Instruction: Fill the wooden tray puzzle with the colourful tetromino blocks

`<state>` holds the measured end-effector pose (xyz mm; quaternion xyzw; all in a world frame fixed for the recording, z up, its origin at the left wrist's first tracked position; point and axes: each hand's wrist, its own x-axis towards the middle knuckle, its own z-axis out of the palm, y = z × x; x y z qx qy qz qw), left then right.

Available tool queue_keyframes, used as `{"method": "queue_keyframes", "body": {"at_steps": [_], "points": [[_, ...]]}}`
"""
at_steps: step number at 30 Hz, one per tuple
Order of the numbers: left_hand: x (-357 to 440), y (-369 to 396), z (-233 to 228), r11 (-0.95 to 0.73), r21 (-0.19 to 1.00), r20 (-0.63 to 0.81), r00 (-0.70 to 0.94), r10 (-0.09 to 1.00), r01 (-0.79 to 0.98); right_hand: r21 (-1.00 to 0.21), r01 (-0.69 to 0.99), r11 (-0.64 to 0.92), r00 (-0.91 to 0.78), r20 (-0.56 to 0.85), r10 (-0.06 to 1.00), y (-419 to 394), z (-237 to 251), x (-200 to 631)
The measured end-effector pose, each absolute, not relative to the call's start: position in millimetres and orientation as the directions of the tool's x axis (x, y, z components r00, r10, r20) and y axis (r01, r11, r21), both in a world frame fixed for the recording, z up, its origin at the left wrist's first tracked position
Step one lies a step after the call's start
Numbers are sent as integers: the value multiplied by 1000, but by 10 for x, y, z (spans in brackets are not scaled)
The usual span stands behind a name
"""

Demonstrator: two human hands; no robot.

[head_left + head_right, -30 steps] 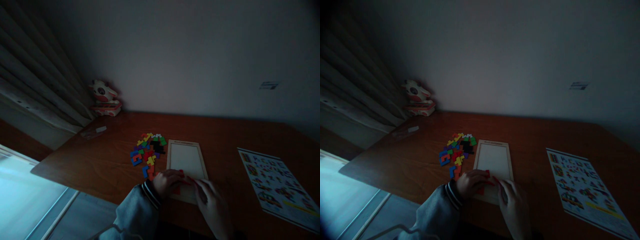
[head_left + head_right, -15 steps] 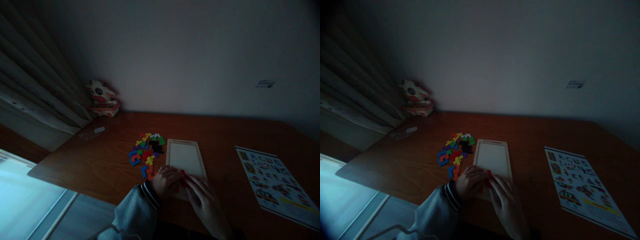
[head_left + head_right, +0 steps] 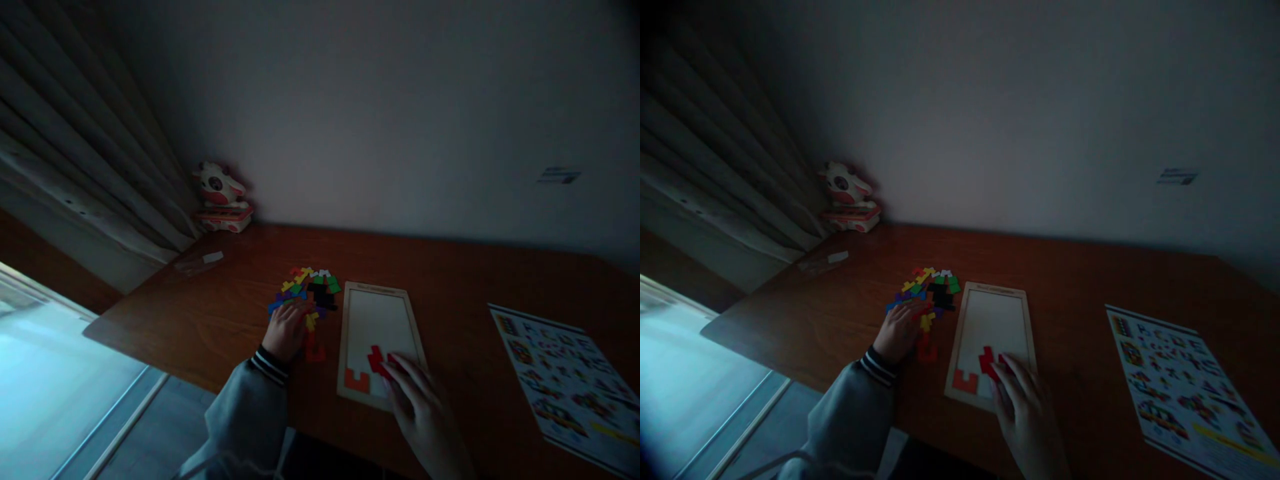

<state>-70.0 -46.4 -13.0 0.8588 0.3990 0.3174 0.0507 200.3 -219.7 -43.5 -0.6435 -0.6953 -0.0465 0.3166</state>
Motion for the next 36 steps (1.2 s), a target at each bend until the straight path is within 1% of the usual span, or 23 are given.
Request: {"method": "queue_keyframes", "body": {"at_steps": [6,12,17,24,33,36], "points": [[-1025,-249,-134,-690,193,366,602,710,697,-329,927,179,17,513,858,-2188,-473,2016],[-945,-157,-77,-725,106,314,669,674,680,-323,927,189,5,516,857,-2191,-447,2028],[-876,-52,-34,-749,113,300,697,652,652,-327,922,206,-2,529,849,-2182,-423,2030],[-869,-15,-152,-714,108,378,636,673,692,-344,919,193,19,526,850,-2189,-404,2017],[-868,-134,-124,-716,128,328,652,683,686,-324,925,199,10,544,839,-2178,-387,2016],[-863,-137,-136,-714,140,333,646,687,686,-318,927,198,9,547,837,-2175,-365,2012]]}}
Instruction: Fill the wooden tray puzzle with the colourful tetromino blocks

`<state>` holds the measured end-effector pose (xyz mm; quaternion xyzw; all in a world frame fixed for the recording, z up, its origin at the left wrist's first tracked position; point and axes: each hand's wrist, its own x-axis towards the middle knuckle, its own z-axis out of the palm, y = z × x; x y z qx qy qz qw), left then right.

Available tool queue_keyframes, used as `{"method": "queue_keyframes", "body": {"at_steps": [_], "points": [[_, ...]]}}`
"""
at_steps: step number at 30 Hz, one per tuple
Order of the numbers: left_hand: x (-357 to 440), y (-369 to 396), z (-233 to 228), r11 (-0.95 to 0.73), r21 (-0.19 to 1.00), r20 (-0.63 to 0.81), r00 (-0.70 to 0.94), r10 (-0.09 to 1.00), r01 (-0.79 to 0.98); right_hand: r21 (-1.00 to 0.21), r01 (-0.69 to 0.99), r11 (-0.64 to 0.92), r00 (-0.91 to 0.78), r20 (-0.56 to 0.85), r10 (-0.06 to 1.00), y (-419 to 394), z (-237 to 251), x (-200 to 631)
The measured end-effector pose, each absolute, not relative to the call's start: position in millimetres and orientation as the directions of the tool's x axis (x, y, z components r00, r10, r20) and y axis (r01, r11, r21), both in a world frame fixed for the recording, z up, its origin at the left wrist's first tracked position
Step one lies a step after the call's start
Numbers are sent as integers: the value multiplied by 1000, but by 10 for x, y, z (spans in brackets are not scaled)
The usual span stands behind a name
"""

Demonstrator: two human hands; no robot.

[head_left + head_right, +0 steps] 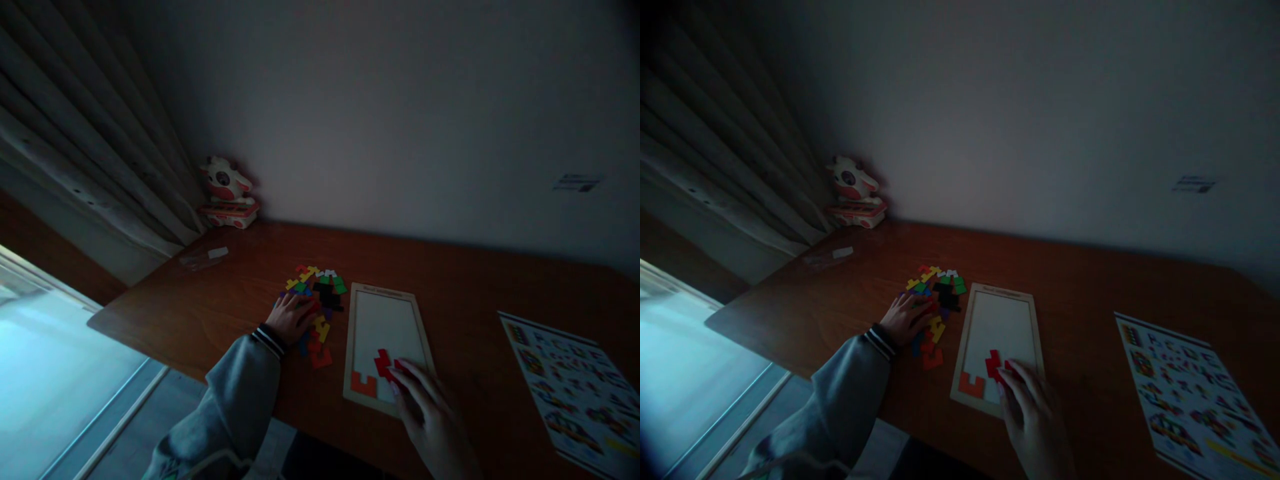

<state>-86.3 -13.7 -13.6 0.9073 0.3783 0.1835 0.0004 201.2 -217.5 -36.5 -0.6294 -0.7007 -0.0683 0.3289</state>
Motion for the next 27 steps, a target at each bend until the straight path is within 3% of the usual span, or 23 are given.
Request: {"method": "queue_keyframes", "body": {"at_steps": [11,27], "points": [[-939,-6,-319,-726,247,408,611,679,642,-307,935,174,15,527,850,-2177,-393,2018],[-940,4,-355,-727,294,423,598,681,621,-324,926,193,7,525,851,-2183,-399,2021]]}}
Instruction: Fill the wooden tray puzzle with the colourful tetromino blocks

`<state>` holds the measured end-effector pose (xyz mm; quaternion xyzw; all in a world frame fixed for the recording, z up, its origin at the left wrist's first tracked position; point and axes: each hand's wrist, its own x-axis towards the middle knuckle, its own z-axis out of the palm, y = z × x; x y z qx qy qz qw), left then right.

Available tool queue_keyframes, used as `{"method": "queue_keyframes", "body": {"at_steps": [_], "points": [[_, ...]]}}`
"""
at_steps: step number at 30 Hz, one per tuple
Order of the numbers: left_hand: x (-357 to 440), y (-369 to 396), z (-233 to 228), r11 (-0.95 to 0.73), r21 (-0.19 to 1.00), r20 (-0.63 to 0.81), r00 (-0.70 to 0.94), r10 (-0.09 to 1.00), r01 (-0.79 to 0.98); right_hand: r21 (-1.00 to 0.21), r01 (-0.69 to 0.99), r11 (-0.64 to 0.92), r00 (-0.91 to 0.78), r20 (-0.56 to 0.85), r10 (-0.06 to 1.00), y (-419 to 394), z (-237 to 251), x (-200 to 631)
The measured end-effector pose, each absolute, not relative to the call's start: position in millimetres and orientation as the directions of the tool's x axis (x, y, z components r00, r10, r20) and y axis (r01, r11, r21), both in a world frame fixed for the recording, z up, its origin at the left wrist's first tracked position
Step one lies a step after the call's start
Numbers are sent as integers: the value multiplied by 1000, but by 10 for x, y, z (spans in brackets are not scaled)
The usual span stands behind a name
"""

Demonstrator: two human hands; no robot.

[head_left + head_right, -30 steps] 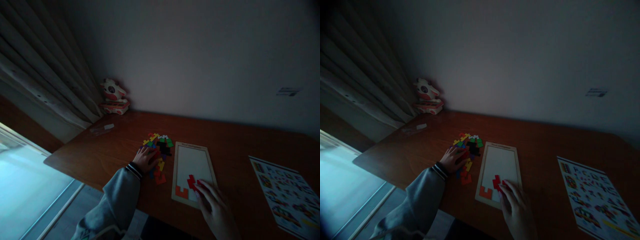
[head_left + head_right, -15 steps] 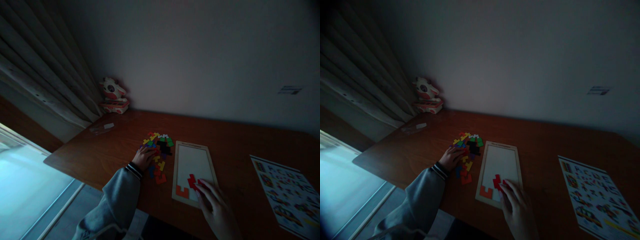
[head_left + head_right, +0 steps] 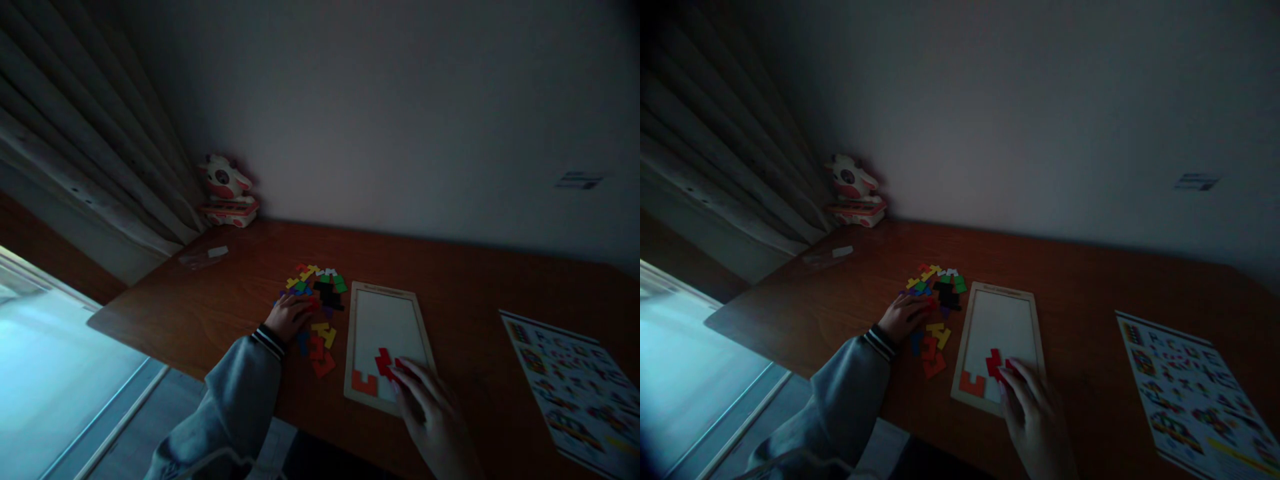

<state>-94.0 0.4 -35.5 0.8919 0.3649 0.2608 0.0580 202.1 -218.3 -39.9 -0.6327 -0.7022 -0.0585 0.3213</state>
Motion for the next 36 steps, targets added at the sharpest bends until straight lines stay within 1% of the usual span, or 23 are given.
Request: {"method": "queue_keyframes", "body": {"at_steps": [8,12,14,19,22,30,33,36], "points": [[-954,-27,-324,-717,316,413,591,693,621,-315,926,206,-5,538,843,-2177,-406,2031],[-951,-48,-331,-712,358,424,574,701,604,-329,923,201,-1,520,854,-2187,-410,2030],[-947,-48,-343,-730,371,438,585,683,574,-339,921,195,11,521,854,-2189,-406,2023],[-927,-29,-375,-784,346,508,600,618,515,-341,920,195,15,529,849,-2189,-405,2022],[-908,-20,-376,-813,354,536,613,581,462,-336,923,189,14,517,856,-2194,-416,2035],[-867,-50,-299,-850,346,560,639,527,397,-340,919,201,4,518,855,-2188,-426,2042],[-845,-82,-243,-856,381,575,636,515,349,-350,916,195,15,516,856,-2186,-432,2032],[-789,-177,-149,-832,454,601,581,550,318,-360,914,187,27,512,858,-2188,-440,2023]]}}
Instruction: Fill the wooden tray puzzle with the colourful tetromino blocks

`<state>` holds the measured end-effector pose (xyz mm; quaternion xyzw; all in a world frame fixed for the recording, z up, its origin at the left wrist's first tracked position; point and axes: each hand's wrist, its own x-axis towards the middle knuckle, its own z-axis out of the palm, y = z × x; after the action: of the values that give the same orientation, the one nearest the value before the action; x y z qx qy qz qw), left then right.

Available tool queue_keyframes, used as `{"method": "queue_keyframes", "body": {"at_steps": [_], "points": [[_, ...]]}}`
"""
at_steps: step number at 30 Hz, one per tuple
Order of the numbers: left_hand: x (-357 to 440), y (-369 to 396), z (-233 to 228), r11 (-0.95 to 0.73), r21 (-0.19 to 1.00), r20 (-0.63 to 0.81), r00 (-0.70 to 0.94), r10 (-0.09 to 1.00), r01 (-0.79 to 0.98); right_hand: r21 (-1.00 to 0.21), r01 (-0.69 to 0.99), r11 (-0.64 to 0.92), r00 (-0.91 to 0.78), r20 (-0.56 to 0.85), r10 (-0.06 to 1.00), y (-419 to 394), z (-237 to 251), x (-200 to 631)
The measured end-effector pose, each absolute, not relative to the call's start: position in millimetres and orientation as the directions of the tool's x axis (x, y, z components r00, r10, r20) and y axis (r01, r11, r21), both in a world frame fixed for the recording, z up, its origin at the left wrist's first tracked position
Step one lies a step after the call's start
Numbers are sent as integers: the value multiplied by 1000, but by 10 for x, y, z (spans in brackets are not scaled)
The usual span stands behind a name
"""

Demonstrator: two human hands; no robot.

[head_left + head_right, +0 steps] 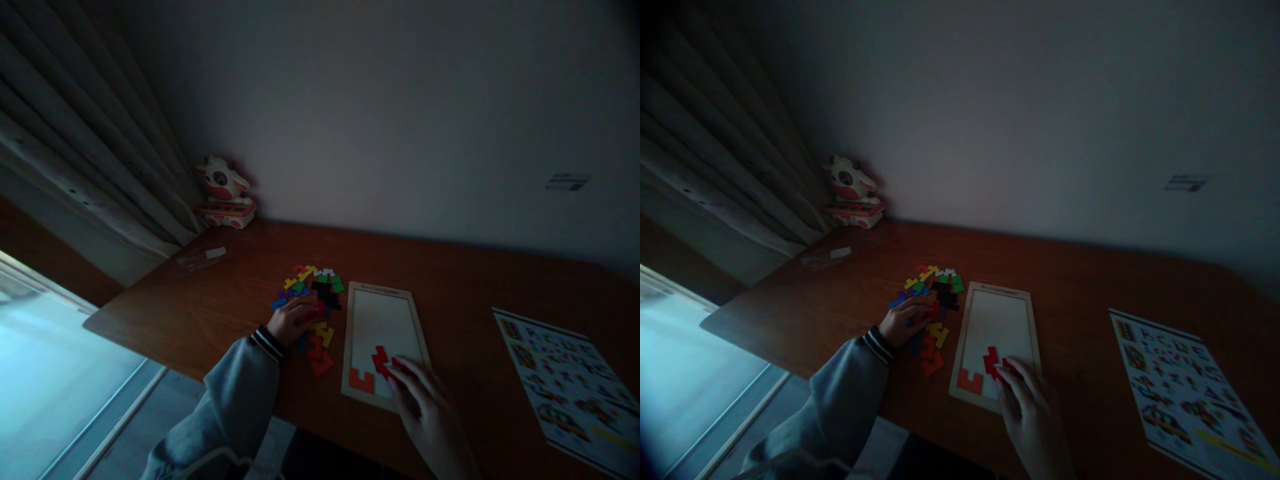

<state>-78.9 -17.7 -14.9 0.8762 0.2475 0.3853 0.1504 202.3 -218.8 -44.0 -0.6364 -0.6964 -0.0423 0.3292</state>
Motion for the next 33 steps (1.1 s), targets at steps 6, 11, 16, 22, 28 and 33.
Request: {"method": "queue_keyframes", "body": {"at_steps": [6,11,16,22,28,33], "points": [[-455,-642,-3,-803,548,606,552,573,232,-405,896,184,60,520,852,-2195,-435,2023],[-28,-1027,-25,-788,608,567,644,513,92,-368,893,260,6,586,810,-2214,-423,2028],[195,-1116,-27,-744,669,544,679,493,4,-333,890,313,-28,644,765,-2216,-359,2009],[234,-1142,37,-706,706,547,683,484,-65,-379,862,337,12,679,734,-2223,-320,2012],[277,-1211,82,-676,729,560,663,497,-108,-387,860,334,38,700,713,-2289,-320,2055],[272,-1189,-10,-723,690,525,665,532,33,-413,881,230,142,696,704,-2305,-328,2088]]}}
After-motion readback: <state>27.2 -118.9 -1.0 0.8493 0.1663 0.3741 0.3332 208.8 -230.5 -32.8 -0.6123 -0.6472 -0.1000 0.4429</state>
